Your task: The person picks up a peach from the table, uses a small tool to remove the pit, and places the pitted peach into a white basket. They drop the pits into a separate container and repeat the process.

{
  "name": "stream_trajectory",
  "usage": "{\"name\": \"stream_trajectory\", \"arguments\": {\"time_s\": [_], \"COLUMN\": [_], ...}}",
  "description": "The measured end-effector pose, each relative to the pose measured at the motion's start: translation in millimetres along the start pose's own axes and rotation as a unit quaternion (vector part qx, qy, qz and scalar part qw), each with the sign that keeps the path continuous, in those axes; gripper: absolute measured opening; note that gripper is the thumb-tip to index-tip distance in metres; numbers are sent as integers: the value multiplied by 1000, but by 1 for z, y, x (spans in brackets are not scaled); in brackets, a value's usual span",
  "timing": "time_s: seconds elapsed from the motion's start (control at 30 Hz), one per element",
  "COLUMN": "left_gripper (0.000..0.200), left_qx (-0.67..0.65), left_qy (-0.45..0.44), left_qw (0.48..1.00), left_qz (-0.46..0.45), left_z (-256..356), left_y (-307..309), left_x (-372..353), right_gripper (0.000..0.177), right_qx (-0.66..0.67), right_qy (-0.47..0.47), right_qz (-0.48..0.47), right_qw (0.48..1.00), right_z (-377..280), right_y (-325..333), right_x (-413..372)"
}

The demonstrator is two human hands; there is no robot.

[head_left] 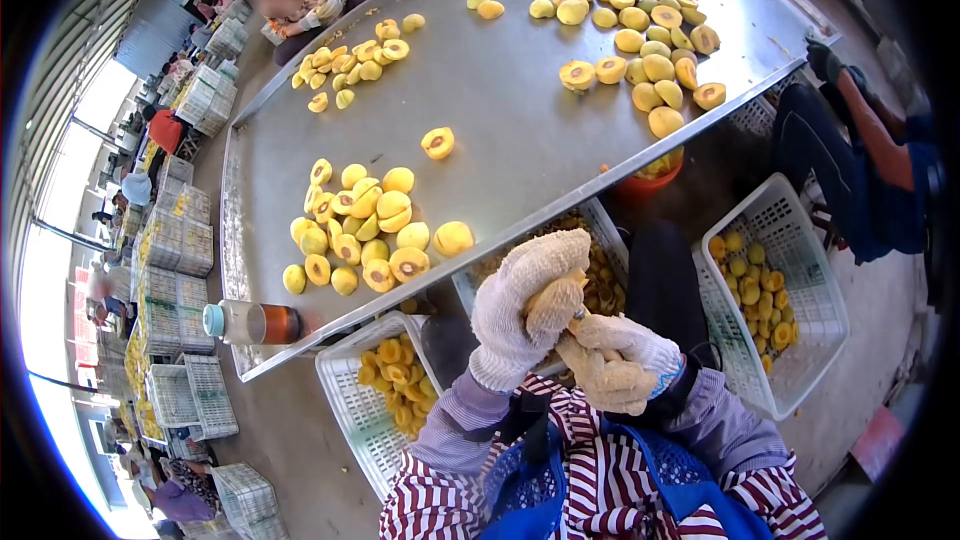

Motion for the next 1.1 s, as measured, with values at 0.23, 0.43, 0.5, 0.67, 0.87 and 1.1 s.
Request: {"name": "stream_trajectory", "arguments": {"time_s": [0.23, 0.43, 0.5, 0.67, 0.87, 1.1], "left_gripper": [26, 42, 41, 40, 45, 59], "left_qx": [50, 20, -111, -7, -122, -559], "left_qy": [47, 128, 260, 125, 108, 370], "left_qw": [997, 991, 954, 990, 987, 742], "left_qz": [-39, -22, -100, -62, -6, -4], "left_z": [-1, -9, -35, -8, -12, -46], "left_y": [1, -3, -13, 0, -5, -43], "left_x": [7, 4, -1, 11, 2, -26], "right_gripper": [31, 29, 28, 30, 31, 21], "right_qx": [88, 80, 88, 9, 66, 9], "right_qy": [-48, -61, -90, -11, -41, -94], "right_qz": [-196, -143, -222, -18, -89, -108], "right_qw": [975, 985, 967, 1000, 993, 990], "right_z": [5, 8, 8, 4, 14, 24], "right_y": [-17, -8, -10, -7, 4, 7], "right_x": [3, 6, 7, 3, 4, 10]}}
Point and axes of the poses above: each hand's wrist, its own x-axis towards the middle knuckle, its own y-axis out of the back of the hand, z = x × y, the point moved 8 cm from there along x, towards the middle knuckle, and after that the axes turned 11 degrees about x, right-handed, at the moved point
